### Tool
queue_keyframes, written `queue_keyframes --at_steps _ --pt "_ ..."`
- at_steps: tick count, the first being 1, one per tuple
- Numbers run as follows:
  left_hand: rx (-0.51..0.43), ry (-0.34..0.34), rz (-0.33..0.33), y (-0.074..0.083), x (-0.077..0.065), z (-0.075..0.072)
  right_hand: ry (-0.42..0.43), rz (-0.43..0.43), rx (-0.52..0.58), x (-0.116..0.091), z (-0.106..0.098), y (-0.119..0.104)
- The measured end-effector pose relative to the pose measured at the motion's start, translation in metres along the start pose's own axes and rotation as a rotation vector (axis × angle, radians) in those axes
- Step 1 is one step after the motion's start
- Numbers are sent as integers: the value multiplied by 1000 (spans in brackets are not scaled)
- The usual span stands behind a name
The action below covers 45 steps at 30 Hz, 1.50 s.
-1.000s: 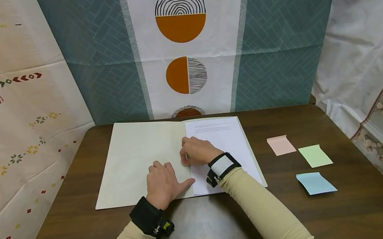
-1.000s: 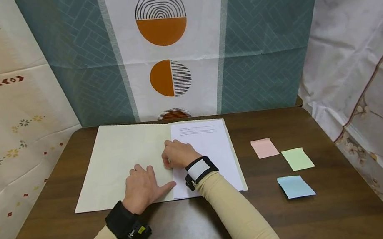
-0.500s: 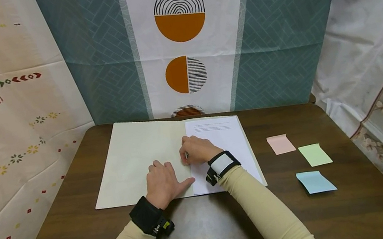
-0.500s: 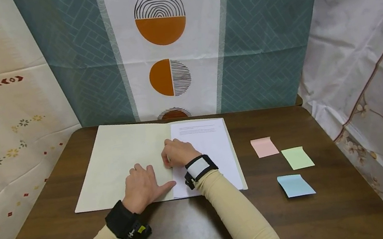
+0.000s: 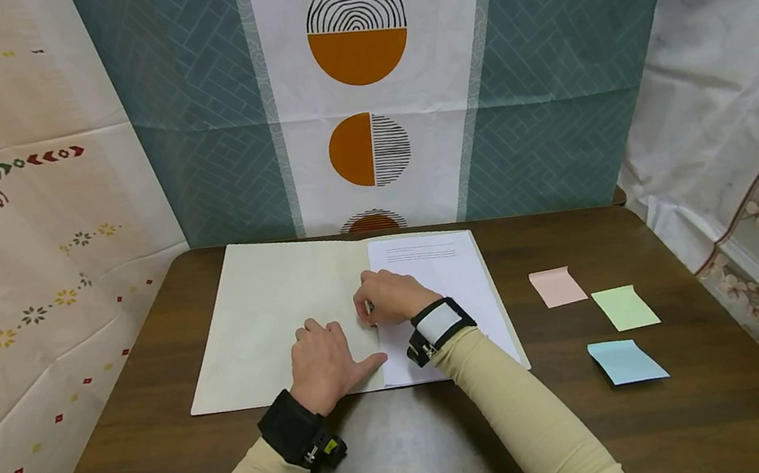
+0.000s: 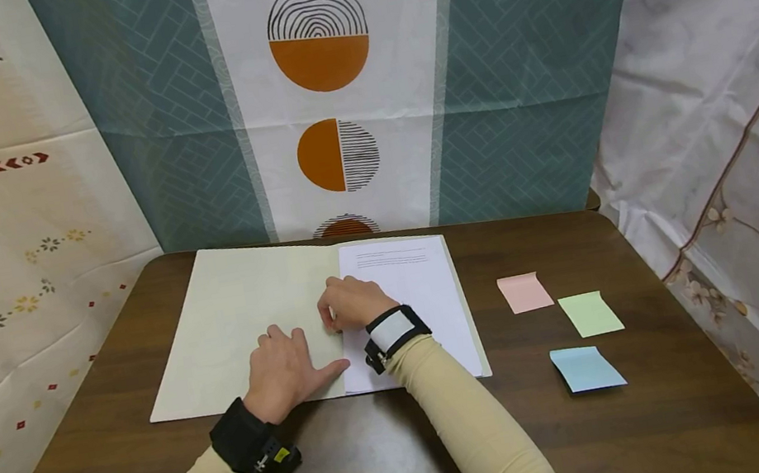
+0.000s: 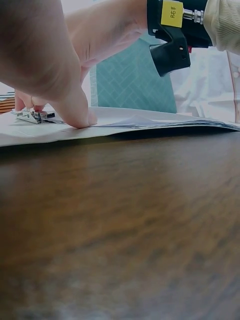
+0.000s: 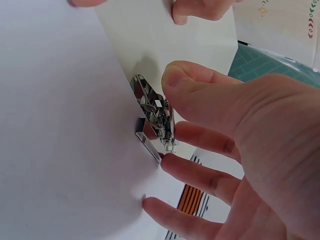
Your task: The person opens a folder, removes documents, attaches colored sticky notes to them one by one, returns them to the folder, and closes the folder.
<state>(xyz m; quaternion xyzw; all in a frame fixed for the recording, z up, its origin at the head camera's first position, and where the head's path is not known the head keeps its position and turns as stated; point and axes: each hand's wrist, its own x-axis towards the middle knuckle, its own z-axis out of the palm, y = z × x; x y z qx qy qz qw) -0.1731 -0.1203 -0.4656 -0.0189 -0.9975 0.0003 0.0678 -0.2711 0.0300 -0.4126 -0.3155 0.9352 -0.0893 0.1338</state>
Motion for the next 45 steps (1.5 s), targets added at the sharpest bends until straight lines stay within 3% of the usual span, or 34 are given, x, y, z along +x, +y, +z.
queue_keyframes --at_steps 13,24,34,45 --pt "8 35 7 0 0 3 -6 -16 1 -1 -3 1" --pt "-8 30 7 0 0 4 -15 -20 14 -1 -3 2" --pt "4 -14 -7 0 1 2 -8 -15 47 4 -2 6" --pt "-2 24 8 -1 -1 3 -9 -27 54 5 -2 7"
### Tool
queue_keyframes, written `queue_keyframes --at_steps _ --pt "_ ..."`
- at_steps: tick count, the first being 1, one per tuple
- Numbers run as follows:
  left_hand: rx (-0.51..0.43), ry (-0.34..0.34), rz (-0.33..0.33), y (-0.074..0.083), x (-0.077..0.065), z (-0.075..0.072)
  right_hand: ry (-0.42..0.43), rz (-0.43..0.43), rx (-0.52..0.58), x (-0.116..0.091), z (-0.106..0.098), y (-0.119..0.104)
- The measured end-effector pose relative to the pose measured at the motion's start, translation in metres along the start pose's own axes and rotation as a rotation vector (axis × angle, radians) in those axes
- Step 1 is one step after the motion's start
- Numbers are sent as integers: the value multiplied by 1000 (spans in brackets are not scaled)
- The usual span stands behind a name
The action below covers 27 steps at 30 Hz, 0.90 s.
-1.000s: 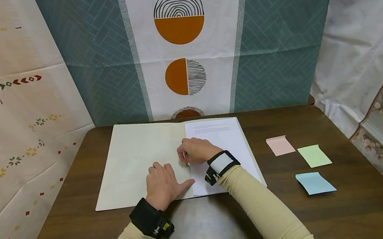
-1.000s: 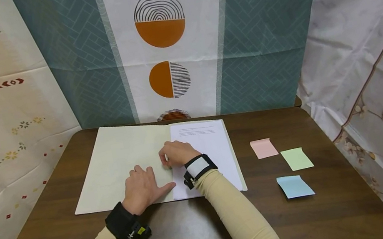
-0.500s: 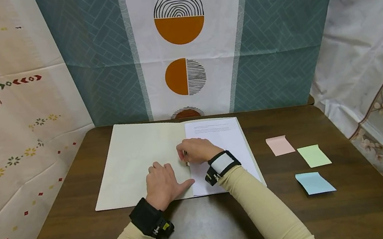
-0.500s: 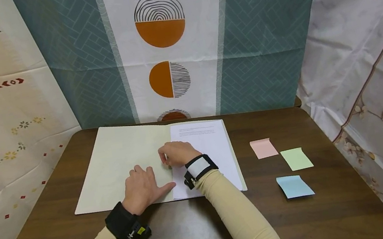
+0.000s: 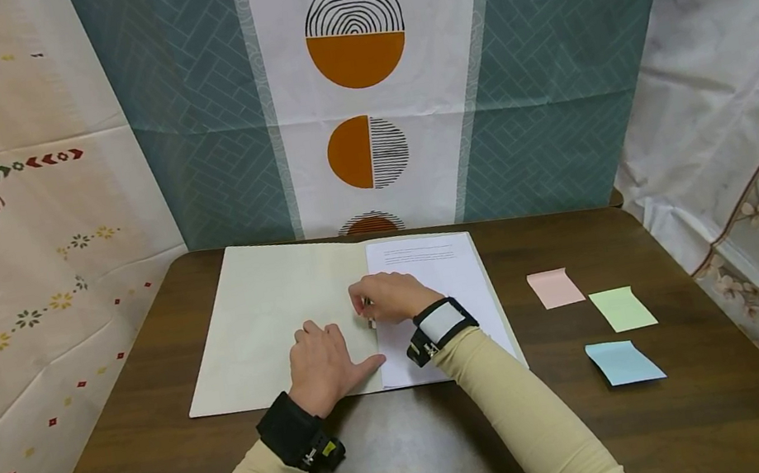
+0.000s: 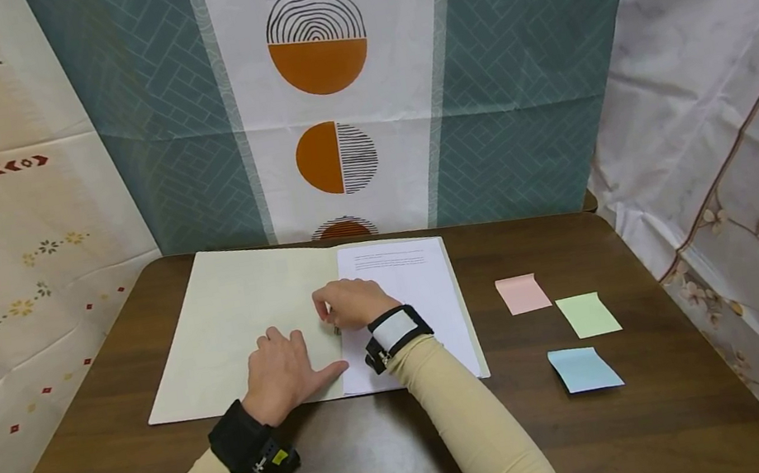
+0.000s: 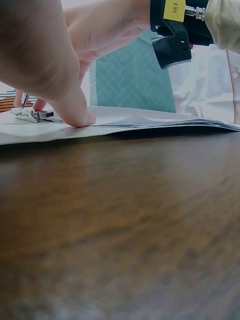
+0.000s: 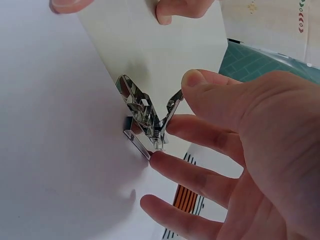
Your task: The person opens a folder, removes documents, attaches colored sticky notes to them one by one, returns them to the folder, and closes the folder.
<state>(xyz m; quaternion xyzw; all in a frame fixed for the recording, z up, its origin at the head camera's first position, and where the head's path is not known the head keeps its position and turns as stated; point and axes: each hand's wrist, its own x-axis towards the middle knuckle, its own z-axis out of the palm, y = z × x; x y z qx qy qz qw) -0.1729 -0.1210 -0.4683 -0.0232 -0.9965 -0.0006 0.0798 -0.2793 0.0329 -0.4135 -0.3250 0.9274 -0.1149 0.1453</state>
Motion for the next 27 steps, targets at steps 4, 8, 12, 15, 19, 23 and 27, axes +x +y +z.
queue_keyframes --at_steps 4,8,12,15,19,23,27 --pt "0 -8 -2 0 -1 -2 6 -4 -14 -1 -2 -2" --pt "7 -11 -1 0 -1 -3 20 -1 -26 -2 -3 -4" --pt "13 -5 -1 0 -2 -4 39 -3 -34 -3 -6 -6" --pt "14 2 -1 0 -2 -4 46 -9 -39 -4 -8 -8" --pt "18 12 3 0 -3 -4 54 -13 -53 -5 -10 -9" --pt "25 14 0 0 -3 -5 80 -19 -68 -3 -12 -10" --pt "33 5 0 0 -3 -6 102 -15 -73 -3 -12 -11"
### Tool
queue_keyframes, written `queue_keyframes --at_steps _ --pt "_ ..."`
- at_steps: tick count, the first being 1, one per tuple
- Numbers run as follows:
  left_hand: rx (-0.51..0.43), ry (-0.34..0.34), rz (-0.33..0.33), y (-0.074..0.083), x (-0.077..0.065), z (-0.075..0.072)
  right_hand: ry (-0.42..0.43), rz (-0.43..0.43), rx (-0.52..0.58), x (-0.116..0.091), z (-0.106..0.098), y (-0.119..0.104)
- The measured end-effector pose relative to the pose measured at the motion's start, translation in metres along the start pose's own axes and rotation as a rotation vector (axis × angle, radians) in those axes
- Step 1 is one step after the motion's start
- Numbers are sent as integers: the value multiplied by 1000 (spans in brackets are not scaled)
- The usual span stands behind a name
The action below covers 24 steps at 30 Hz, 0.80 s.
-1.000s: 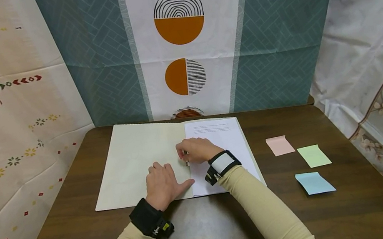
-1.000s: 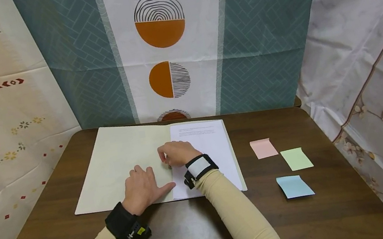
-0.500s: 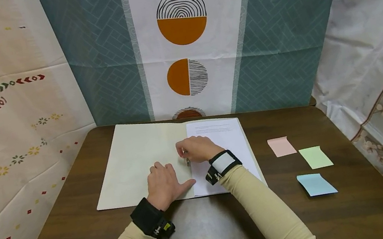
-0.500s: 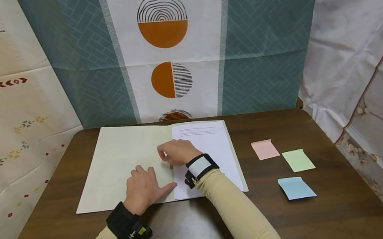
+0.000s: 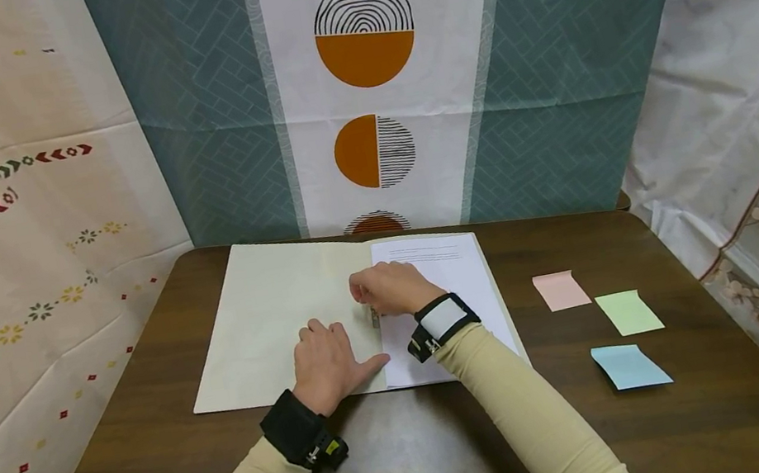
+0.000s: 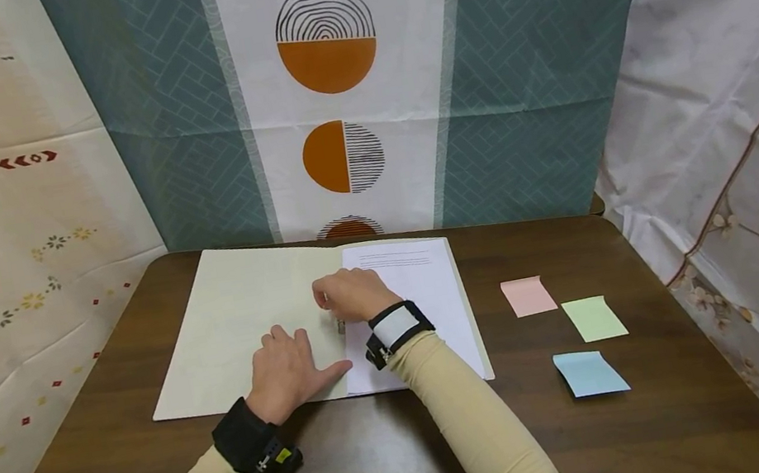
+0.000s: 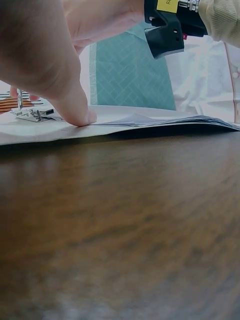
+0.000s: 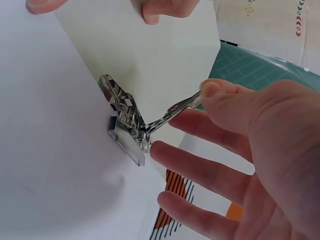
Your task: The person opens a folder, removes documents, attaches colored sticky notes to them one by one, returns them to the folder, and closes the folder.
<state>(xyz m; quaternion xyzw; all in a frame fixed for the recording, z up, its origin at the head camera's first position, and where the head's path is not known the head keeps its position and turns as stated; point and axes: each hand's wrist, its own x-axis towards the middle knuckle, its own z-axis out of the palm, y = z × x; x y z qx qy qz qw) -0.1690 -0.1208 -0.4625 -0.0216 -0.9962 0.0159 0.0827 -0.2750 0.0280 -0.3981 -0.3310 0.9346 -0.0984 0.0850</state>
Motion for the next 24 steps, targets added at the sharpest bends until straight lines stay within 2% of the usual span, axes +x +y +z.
queue_keyframes --at_steps 16,24 --pt "10 14 7 0 -2 -2 132 34 -61 -4 -4 4" --pt "8 -15 5 1 -1 -2 198 55 -108 2 -5 7"
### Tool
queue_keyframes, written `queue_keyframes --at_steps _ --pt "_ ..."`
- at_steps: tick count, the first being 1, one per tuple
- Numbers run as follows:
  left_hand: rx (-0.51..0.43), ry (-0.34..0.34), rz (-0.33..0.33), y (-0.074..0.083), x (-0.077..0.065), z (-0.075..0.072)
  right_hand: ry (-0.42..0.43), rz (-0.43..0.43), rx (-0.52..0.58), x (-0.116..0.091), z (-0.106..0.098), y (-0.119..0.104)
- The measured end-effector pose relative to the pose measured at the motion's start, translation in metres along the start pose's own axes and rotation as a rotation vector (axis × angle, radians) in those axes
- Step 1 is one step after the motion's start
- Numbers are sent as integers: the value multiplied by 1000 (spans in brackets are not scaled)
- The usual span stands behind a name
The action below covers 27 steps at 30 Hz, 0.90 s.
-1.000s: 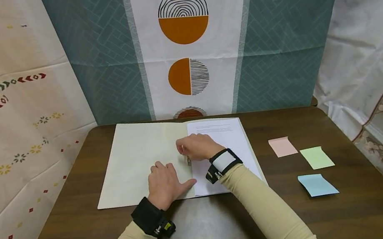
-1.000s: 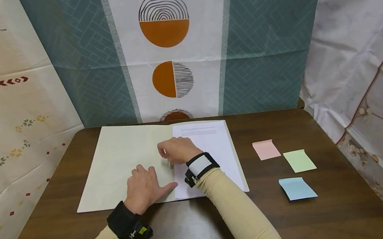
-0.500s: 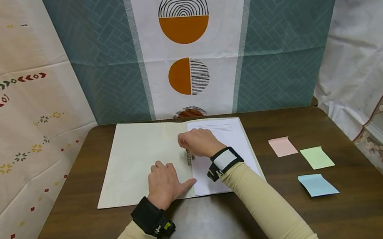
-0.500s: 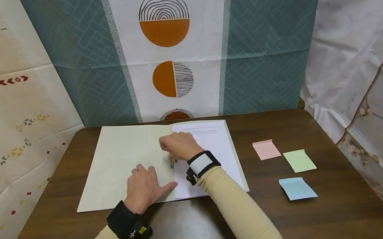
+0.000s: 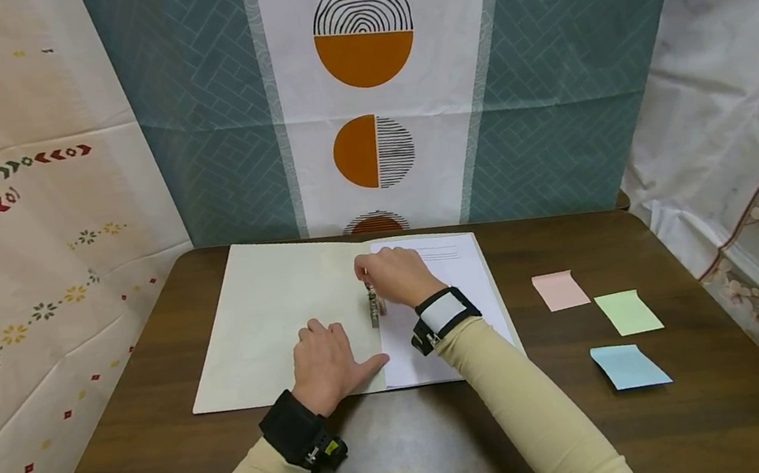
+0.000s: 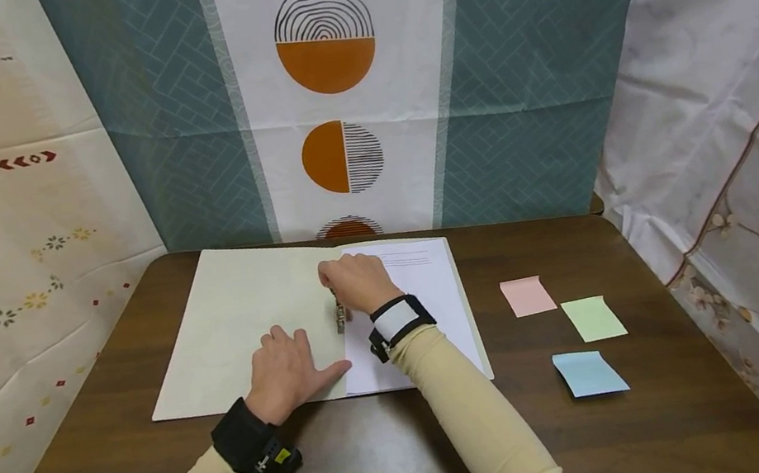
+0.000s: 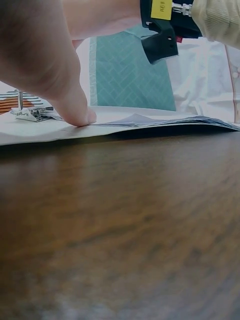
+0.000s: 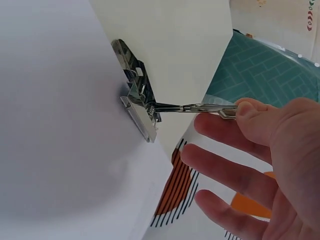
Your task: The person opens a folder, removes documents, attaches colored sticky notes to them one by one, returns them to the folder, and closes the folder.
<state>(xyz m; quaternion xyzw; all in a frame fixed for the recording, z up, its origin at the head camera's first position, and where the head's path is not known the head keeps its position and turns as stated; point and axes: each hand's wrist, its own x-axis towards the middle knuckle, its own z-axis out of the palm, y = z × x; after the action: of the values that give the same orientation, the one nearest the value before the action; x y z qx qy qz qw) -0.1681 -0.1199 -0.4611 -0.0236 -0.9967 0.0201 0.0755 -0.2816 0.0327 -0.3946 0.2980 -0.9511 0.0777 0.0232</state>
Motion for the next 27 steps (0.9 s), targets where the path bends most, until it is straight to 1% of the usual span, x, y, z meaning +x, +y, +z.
queue_keyframes --at_steps 8,18,25,27 --pt "3 -14 -3 0 0 -1 9 6 -15 7 -2 0" --pt "2 -52 -15 0 0 -4 27 7 -24 16 -1 4" --pt "0 -60 -17 0 1 -5 42 51 -15 21 0 7" --pt "4 -65 -20 0 2 -5 45 50 -16 23 0 8"
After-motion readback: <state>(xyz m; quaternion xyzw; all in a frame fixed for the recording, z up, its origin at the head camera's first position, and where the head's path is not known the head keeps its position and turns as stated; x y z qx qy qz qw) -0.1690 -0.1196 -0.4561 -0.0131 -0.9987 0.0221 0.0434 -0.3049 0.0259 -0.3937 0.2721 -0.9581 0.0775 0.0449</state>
